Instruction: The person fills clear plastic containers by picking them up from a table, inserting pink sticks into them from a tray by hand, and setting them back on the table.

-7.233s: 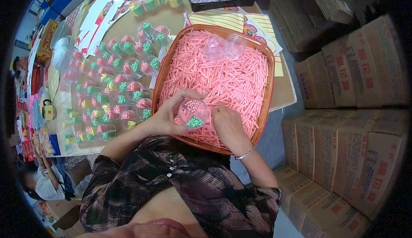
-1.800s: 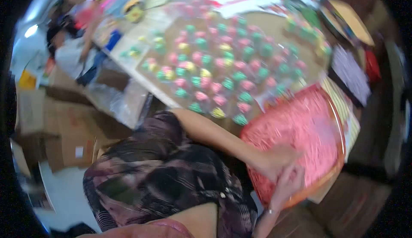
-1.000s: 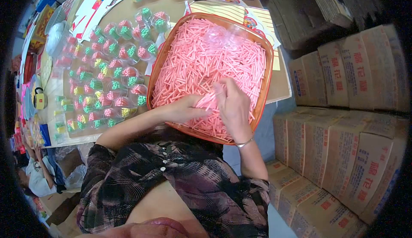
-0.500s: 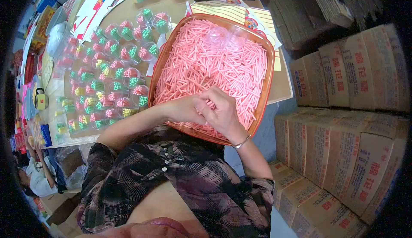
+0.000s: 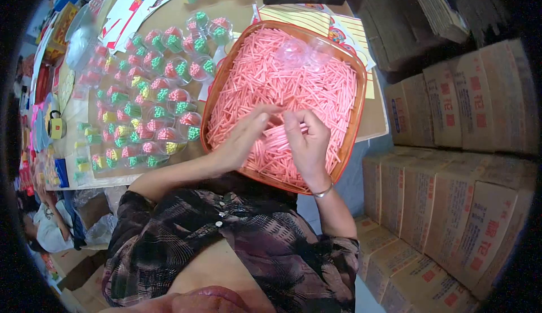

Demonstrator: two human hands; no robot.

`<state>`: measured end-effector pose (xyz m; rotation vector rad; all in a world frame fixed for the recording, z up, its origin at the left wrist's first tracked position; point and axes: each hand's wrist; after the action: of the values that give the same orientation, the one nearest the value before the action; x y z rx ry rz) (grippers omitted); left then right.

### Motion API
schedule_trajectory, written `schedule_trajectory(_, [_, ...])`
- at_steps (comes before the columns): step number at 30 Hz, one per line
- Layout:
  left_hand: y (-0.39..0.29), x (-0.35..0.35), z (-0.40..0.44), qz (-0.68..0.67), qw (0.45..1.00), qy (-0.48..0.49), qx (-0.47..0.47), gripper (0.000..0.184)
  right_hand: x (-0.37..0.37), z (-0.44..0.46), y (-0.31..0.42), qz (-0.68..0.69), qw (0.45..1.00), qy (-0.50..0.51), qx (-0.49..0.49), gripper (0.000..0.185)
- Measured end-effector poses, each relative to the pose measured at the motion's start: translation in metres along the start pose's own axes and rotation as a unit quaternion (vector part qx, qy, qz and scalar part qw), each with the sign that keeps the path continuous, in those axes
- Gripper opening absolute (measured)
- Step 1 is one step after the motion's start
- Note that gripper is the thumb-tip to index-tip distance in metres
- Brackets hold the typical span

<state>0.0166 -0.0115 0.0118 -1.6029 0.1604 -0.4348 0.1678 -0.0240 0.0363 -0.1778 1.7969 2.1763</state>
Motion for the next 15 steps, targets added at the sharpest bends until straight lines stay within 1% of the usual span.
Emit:
schedule_trajectory(2, [-0.002, 0.019, 0.0, 0.005, 0.999, -0.025, 0.019, 0.032, 0.009, -0.003, 0.006, -0.01, 1.0, 0.023, -0.019, 0.015])
schedule_trajectory(4, [-0.008, 0.032, 0.003, -0.003, 1.0, -0.024, 0.01, 0.028, 0.017, -0.004, 0.007, -0.008, 0.999, -0.009, -0.034, 0.01])
schedule_trajectory(5, [0.02, 0.033, 0.01, 0.041, 0.996, -0.047, 0.067, 0.026, 0.015, -0.004, 0.0, -0.03, 0.999, -0.006, -0.037, 0.008])
schedule_trajectory(6, [0.016, 0.035, 0.009, -0.013, 0.998, -0.043, 0.04, 0.025, 0.018, -0.001, -0.003, -0.046, 0.993, -0.02, -0.104, 0.008])
schedule_trajectory(8, [0.02, 0.044, 0.013, -0.092, 0.99, -0.102, 0.013, 0.025, 0.017, -0.003, 0.002, -0.044, 0.997, -0.022, -0.061, 0.005])
schedule_trajectory(9, [0.032, 0.05, 0.017, -0.161, 0.978, -0.134, 0.012, 0.024, 0.016, -0.003, -0.006, -0.035, 0.997, -0.033, -0.063, 0.008])
schedule_trajectory(11, [-0.001, 0.039, 0.003, -0.162, 0.982, -0.099, -0.007, 0.017, 0.016, 0.002, -0.009, -0.073, 0.988, -0.074, -0.111, 0.01])
schedule_trajectory(12, [-0.002, 0.036, -0.001, -0.156, 0.981, -0.118, 0.001, 0.017, 0.021, 0.001, -0.006, -0.071, 0.987, -0.089, -0.111, 0.013])
schedule_trajectory(14, [-0.001, 0.031, -0.002, -0.096, 0.983, -0.132, 0.082, 0.017, 0.031, -0.004, 0.0, -0.029, 0.984, -0.081, -0.153, 0.014])
schedule_trajectory(15, [0.003, 0.028, 0.0, -0.091, 0.981, -0.145, 0.088, 0.017, 0.036, -0.004, 0.003, -0.019, 0.984, -0.071, -0.159, 0.014])
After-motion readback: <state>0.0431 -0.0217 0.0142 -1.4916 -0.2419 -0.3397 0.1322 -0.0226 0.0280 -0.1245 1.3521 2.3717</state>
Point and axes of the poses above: each hand's wrist, its own z-axis towards the middle knuckle, its own x-axis out of the palm, y = z × x, and after that the axes turned 2 degrees about -x, right-handed
